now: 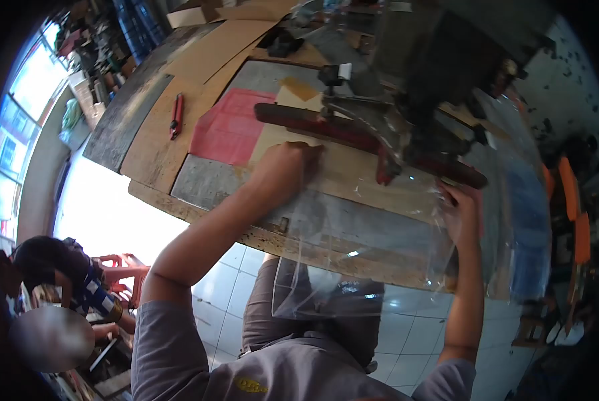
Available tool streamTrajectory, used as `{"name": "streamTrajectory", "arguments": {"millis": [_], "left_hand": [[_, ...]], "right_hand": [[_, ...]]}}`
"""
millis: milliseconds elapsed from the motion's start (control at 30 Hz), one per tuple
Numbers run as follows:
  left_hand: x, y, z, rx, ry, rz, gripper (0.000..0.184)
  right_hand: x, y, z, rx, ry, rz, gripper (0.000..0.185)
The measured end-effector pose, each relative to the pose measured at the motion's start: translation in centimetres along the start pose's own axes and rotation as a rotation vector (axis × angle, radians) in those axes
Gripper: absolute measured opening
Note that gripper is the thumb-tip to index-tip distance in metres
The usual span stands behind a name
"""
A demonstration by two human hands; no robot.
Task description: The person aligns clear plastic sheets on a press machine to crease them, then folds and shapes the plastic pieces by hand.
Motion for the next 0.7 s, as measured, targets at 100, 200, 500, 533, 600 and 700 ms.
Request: {"name": "streamTrajectory", "arguments": {"millis": [100, 200, 500, 533, 600, 700], "left_hand": [[0.1, 0.1, 0.4, -0.074, 0.105, -0.057, 0.026], [-0.1, -0.1, 1.0, -0.052, 0.191, -0.081, 0.027], [-0.9, -4.8, 10.1, -0.196, 0.126, 0.003, 0.028], [-1.0, -5.3, 11.6, -0.255, 0.088, -0.022, 0.029], [-0.8, -4.8, 15.1, -0.378, 0.027, -0.084, 0.031], [1.8, -0.3, 19.8, -0.59, -0.018, -0.148, 0.037]], "right_hand": [[3.2, -0.4, 0.5, 0.034, -0.158, 0.399, 0.039], [4.0, -0.7, 1.1, 0.046, -0.228, 0.339, 0.04], [8.5, -1.3, 10.1, -0.279, -0.106, 0.318, 0.024], [8.6, -1.6, 10.8, -0.326, -0.09, 0.309, 0.023], [8.4, -2.2, 12.0, -0.416, -0.046, 0.288, 0.023], [8.1, -2.5, 12.2, -0.529, -0.019, 0.245, 0.025]]}}
Point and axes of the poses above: each hand's wrist, its own z-axis away from the middle knuckle, its own y-axis out of the palm, x = y × z, the point moved 5 cm from there along -z, towards the middle knuckle, and after that the axes turned 4 degrees about -y, right-handed, at the moved point
